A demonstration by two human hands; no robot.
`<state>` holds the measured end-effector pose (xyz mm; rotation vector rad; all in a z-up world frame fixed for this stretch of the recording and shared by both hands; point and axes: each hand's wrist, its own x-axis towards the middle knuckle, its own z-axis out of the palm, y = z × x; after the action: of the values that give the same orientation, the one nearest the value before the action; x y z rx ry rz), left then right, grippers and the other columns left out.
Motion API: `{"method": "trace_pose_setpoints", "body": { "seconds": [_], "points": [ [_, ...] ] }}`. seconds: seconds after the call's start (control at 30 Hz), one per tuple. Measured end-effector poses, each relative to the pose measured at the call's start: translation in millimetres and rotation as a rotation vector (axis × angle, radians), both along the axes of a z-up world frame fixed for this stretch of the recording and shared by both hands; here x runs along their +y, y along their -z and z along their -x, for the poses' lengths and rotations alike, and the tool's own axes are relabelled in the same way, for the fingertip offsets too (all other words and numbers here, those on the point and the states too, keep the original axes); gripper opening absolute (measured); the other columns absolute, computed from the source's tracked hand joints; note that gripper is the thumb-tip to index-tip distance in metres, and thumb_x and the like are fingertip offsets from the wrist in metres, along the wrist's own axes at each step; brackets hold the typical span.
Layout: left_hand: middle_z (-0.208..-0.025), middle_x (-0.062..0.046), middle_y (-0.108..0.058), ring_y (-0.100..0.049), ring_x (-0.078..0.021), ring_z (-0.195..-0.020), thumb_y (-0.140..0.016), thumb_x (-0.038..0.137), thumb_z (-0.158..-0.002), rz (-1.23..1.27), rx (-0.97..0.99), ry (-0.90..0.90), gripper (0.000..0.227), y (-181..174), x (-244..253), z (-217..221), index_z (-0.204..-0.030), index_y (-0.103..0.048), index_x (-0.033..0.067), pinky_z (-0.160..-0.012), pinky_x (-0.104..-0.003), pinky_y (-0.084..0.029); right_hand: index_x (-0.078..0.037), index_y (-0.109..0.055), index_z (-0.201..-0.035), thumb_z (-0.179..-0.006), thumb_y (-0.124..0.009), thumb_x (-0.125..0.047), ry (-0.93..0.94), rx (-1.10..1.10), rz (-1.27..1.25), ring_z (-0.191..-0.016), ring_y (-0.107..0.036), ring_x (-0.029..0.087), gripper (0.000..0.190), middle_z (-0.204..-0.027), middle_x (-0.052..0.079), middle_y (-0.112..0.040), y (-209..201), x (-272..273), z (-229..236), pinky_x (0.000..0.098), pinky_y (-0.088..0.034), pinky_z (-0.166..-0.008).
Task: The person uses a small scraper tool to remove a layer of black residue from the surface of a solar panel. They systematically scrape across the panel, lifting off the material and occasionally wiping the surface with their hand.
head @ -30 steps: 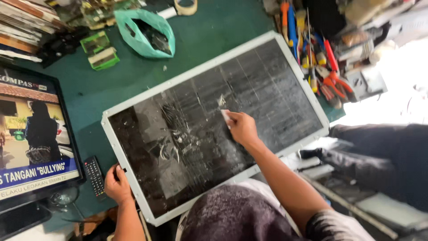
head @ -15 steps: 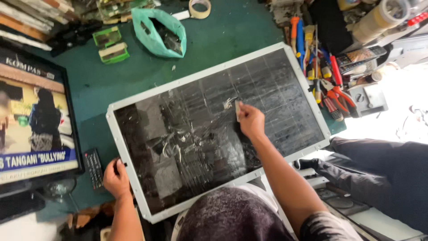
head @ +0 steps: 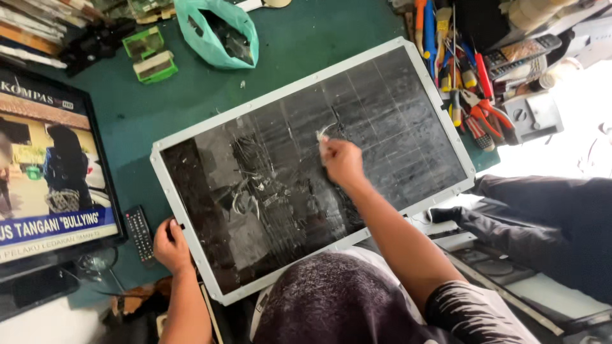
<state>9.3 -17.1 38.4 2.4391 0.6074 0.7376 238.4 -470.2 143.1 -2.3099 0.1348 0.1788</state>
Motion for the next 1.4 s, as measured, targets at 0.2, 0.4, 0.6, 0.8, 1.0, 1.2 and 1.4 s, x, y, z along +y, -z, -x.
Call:
{"method": "trace_pose_setpoints", "body": {
  "seconds": [0.2, 0.4, 0.6, 0.8, 1.0, 1.2, 1.4],
  "points": [
    [-0.111, -0.011, -0.080, -0.073, -0.0287, -0.093, -0.063, 0.023, -0.122, -0.032, -0.025, -0.013, 0.028, 0.9, -1.9, 6.1, -0.124, -0.084, 0.0044, -0.079, -0.043, -0.056, -0.019, -0.079, -0.135, -0.100, -0.059, -0.021, 0.088, 0.193, -0.020, -0.117, -0.076, 0.023, 0.040, -0.131, 0.005, -0.079, 12.6, -25.0, 6.7, 0.0344, -0.058, -0.101],
    [-0.109, -0.013, -0.080, -0.074, -0.0318, -0.092, -0.062, 0.026, -0.121, -0.035, -0.007, -0.012, 0.031, 8.5, 1.8, 0.5, -0.123, -0.083, 0.0038, -0.077, -0.046, -0.056, -0.016, -0.080, -0.134, -0.098, -0.068, -0.023, -0.026, -0.009, -0.008, -0.077, -0.063, 0.011, 0.038, -0.081, 0.000, -0.076, 46.1, -5.9, 6.3, 0.0366, -0.053, -0.075],
    [-0.108, -0.012, -0.079, -0.072, -0.0308, -0.090, -0.061, 0.025, -0.123, -0.056, 0.025, -0.013, 0.031, 6.0, 1.9, 7.7, -0.123, -0.084, 0.0041, -0.075, -0.046, -0.055, -0.013, -0.081, -0.129, -0.100, -0.062, -0.021, 0.018, 0.039, -0.048, -0.121, -0.074, 0.018, 0.036, -0.129, 0.007, -0.079, 28.6, -34.5, 8.9, 0.0321, -0.056, -0.102],
    [-0.109, -0.015, -0.080, -0.077, -0.0365, -0.101, -0.074, 0.020, -0.117, -0.070, -0.070, -0.009, 0.016, 14.8, 1.6, 3.8, -0.121, -0.081, 0.0053, -0.091, -0.044, -0.060, -0.015, -0.082, -0.092, -0.105, -0.063, -0.036, 0.028, 0.001, 0.047, -0.097, -0.073, 0.048, 0.031, -0.088, 0.017, -0.078, 30.2, -0.4, 10.2, 0.0616, -0.052, -0.079],
    [-0.120, -0.022, -0.076, -0.070, -0.0438, -0.117, -0.063, 0.028, -0.119, 0.187, 0.018, -0.038, 0.027, -2.5, -2.3, 3.3, -0.127, -0.076, 0.0051, -0.101, -0.053, -0.055, -0.036, -0.079, -0.127, -0.092, -0.076, -0.033, 0.054, 0.101, 0.127, -0.111, -0.075, 0.033, 0.036, -0.111, 0.001, -0.082, 56.0, -26.5, 22.5, 0.0516, -0.061, -0.097],
    [-0.138, -0.017, -0.070, -0.062, -0.0391, -0.134, -0.060, 0.057, -0.116, 0.575, 0.173, -0.362, 0.048, -89.1, -47.0, -14.7, -0.141, -0.072, 0.0176, -0.116, -0.052, -0.046, -0.025, -0.084, -0.110, -0.103, -0.066, -0.035, -0.044, 0.002, 0.094, -0.101, -0.074, 0.041, 0.021, -0.091, 0.011, -0.080, 24.7, -2.4, 15.4, 0.0563, -0.059, -0.086],
    [-0.102, -0.005, -0.077, -0.072, -0.0275, -0.102, -0.085, 0.022, -0.094, 0.142, -0.165, 0.241, 0.020, -159.2, -174.7, -95.7, -0.113, -0.084, 0.0148, -0.099, -0.039, -0.054, -0.027, -0.083, -0.125, -0.088, -0.078, -0.021, -0.054, 0.077, -0.058, -0.103, -0.076, 0.038, 0.038, -0.099, 0.010, -0.082, 4.1, -35.0, 107.6, 0.0540, -0.058, -0.087]
  ]
}}
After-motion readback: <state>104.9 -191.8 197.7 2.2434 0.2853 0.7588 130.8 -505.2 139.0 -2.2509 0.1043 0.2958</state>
